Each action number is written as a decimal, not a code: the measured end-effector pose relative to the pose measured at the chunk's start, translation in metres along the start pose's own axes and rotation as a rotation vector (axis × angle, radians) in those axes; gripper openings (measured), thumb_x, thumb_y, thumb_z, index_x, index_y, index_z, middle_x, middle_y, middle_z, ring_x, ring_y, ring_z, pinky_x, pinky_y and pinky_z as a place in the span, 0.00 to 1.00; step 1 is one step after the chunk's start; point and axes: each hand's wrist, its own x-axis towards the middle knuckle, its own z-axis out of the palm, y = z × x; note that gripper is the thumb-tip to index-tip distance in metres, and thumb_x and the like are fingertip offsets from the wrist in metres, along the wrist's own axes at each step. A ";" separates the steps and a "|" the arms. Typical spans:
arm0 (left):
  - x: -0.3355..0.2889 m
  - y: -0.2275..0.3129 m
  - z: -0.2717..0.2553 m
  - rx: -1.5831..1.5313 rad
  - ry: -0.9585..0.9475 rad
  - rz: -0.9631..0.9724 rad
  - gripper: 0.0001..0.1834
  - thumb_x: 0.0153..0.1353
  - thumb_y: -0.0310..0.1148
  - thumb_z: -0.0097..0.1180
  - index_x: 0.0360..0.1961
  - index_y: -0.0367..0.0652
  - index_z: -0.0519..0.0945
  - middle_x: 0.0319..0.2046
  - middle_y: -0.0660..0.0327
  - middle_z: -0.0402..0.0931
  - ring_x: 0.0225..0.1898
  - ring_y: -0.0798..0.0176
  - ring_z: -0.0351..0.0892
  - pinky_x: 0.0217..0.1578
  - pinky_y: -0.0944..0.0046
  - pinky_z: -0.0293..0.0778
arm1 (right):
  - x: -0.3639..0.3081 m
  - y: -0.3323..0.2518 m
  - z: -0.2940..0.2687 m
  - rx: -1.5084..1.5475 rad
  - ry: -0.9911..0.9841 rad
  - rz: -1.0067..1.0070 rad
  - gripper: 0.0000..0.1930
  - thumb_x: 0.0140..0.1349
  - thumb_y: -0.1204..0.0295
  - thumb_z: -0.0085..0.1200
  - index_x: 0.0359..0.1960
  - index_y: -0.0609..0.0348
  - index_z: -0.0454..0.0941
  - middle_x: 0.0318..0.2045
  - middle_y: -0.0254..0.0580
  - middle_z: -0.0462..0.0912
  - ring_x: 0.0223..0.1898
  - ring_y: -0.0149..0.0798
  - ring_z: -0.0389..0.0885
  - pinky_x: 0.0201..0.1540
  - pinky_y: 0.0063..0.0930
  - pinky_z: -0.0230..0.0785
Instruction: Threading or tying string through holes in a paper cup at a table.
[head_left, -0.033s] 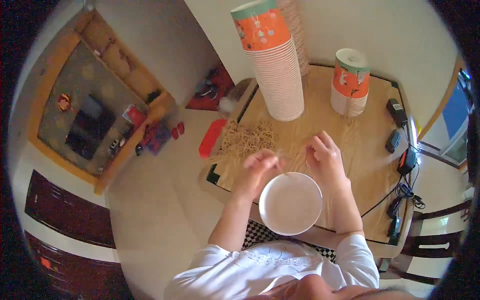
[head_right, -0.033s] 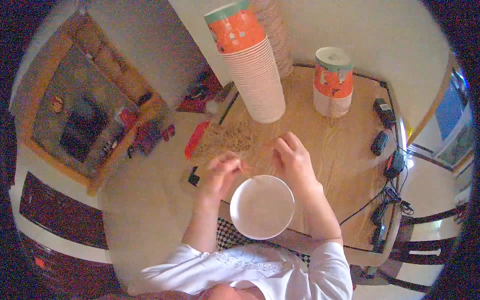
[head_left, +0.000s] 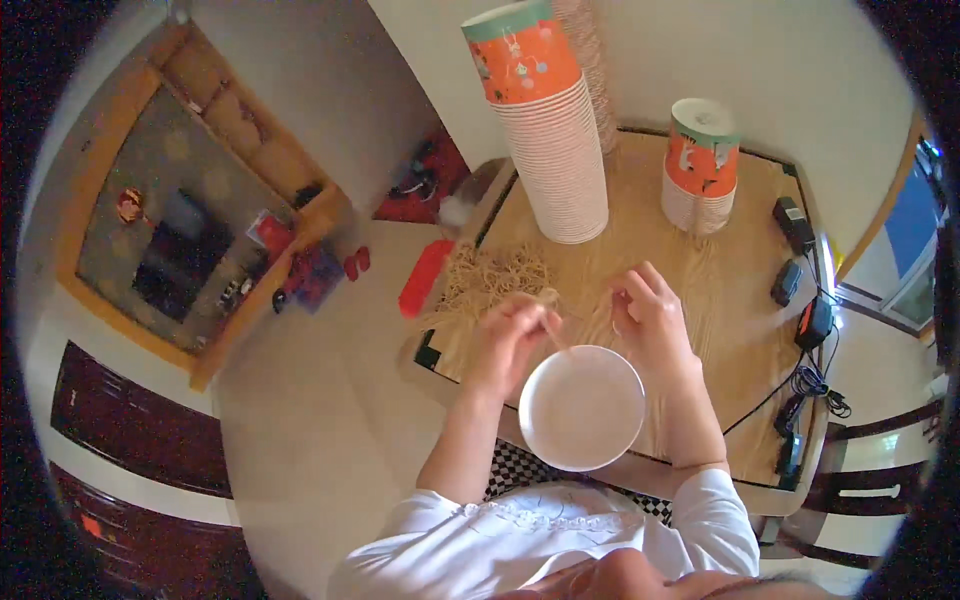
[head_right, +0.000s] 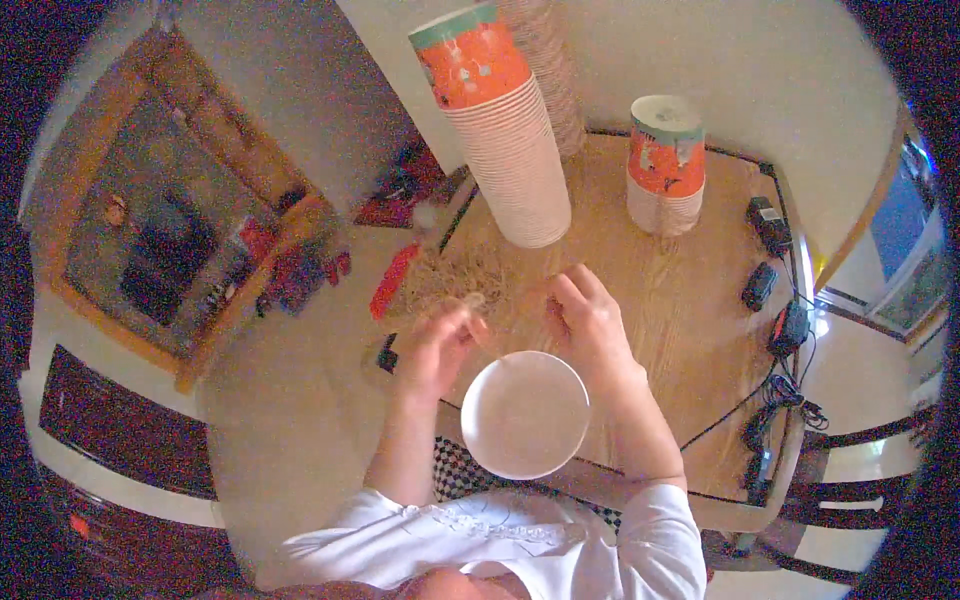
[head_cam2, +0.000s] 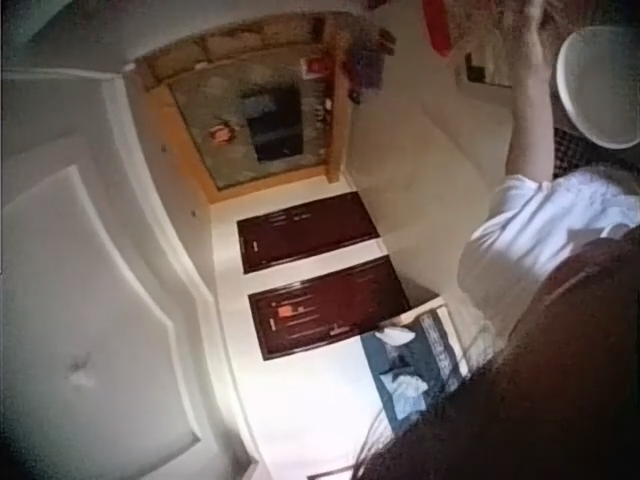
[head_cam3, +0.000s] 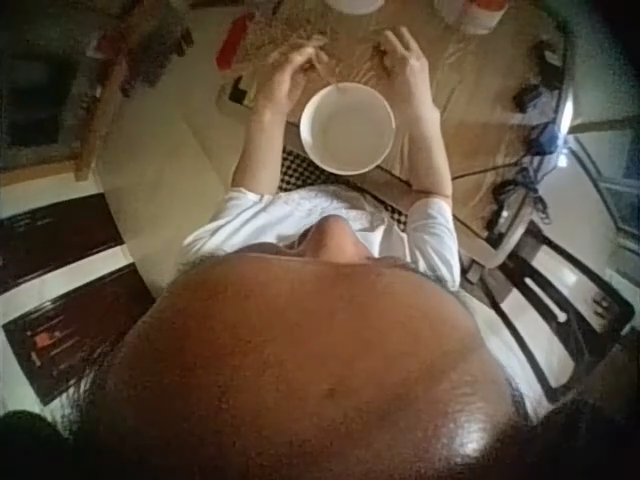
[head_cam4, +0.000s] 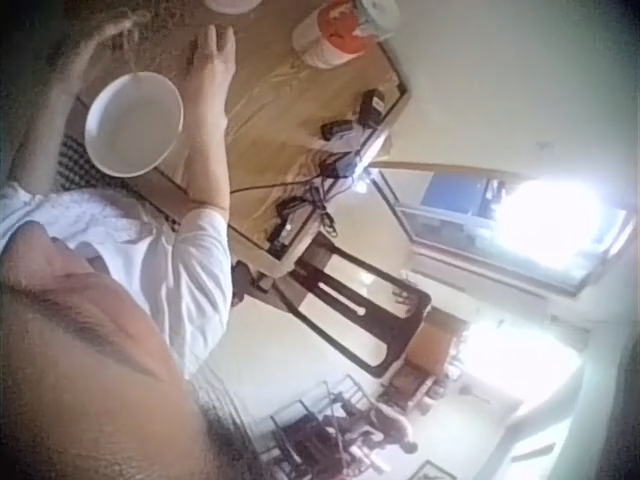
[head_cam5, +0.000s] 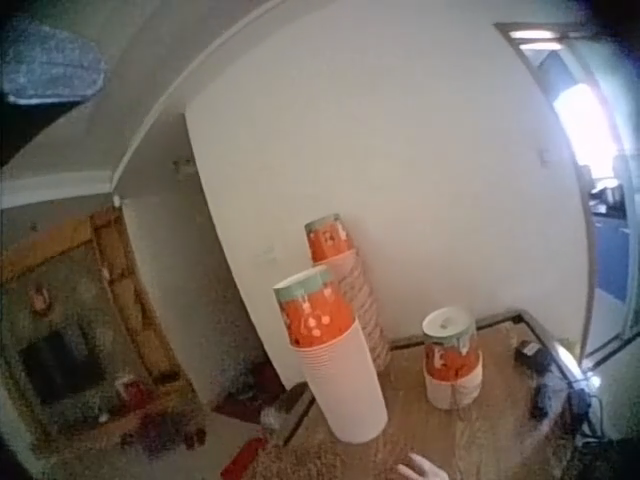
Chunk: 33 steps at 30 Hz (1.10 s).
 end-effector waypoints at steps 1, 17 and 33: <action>0.000 0.005 -0.004 -0.055 0.034 0.023 0.06 0.63 0.32 0.48 0.34 0.41 0.74 0.30 0.58 0.77 0.33 0.65 0.76 0.39 0.61 0.73 | 0.001 -0.002 0.000 0.012 0.013 -0.022 0.11 0.49 0.82 0.52 0.36 0.59 0.74 0.32 0.47 0.73 0.30 0.48 0.75 0.32 0.36 0.70; -0.021 0.017 0.036 -0.186 0.010 0.138 0.06 0.65 0.34 0.48 0.33 0.44 0.71 0.31 0.62 0.72 0.35 0.67 0.71 0.42 0.64 0.67 | -0.025 -0.038 0.026 0.229 -0.103 -0.034 0.11 0.51 0.73 0.61 0.34 0.61 0.72 0.25 0.42 0.72 0.25 0.36 0.74 0.27 0.28 0.68; -0.037 0.028 -0.048 -0.152 0.364 0.346 0.08 0.65 0.38 0.46 0.38 0.47 0.70 0.36 0.59 0.75 0.35 0.61 0.77 0.35 0.60 0.75 | -0.009 -0.013 -0.021 0.142 0.217 -0.029 0.05 0.47 0.85 0.52 0.26 0.64 0.71 0.23 0.40 0.72 0.26 0.35 0.70 0.31 0.24 0.64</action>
